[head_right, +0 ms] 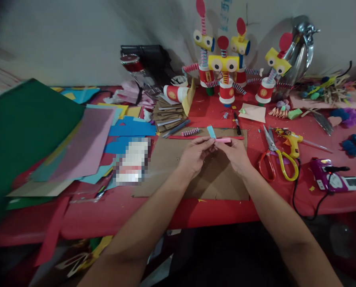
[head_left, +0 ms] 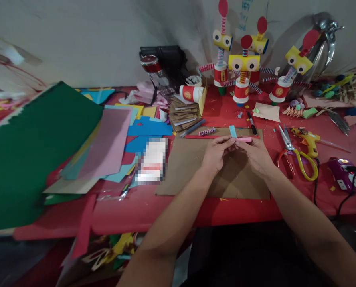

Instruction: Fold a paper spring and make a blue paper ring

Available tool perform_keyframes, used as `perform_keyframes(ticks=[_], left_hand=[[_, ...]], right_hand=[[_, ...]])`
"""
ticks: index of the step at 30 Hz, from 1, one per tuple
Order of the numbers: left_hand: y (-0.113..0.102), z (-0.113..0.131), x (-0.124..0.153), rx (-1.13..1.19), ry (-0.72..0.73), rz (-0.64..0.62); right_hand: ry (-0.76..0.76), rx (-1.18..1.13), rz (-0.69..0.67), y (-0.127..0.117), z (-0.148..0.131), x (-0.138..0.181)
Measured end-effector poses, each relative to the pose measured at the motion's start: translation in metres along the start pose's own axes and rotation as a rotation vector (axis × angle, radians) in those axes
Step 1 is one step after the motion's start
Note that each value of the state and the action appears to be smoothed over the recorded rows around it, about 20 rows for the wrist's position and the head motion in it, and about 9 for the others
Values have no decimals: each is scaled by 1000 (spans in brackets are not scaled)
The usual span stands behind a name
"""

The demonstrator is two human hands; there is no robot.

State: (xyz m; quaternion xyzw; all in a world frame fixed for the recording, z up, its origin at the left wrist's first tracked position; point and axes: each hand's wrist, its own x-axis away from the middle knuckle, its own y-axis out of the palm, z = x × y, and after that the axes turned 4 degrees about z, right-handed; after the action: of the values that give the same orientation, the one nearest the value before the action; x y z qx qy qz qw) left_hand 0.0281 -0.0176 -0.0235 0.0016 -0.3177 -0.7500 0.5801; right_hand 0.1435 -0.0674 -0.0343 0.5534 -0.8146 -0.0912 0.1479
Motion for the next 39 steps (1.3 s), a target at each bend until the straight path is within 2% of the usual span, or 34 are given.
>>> perform_keyframes(ticks=[7, 13, 20, 24, 28, 31, 34, 39], left_hand=[[-1, -1, -3, 33, -76, 28], [0, 8, 2, -81, -156, -4], [2, 10, 6, -121, -103, 82], [2, 9, 3, -49, -96, 114], [1, 9, -5, 90, -163, 188], [0, 9, -8, 134, -208, 210], [0, 6, -6, 141, -182, 177], [4, -2, 3, 51, -43, 106]], right_hand=[[10, 24, 78, 3, 1, -2], [62, 28, 92, 1, -1, -2], [96, 12, 123, 4, 0, 0], [73, -28, 102, 7, 0, 2], [32, -131, 90, 7, 1, 2], [20, -120, 73, 7, 1, 2], [-30, -27, 87, 9, 3, 4], [-61, 45, 152, 9, 6, 5]])
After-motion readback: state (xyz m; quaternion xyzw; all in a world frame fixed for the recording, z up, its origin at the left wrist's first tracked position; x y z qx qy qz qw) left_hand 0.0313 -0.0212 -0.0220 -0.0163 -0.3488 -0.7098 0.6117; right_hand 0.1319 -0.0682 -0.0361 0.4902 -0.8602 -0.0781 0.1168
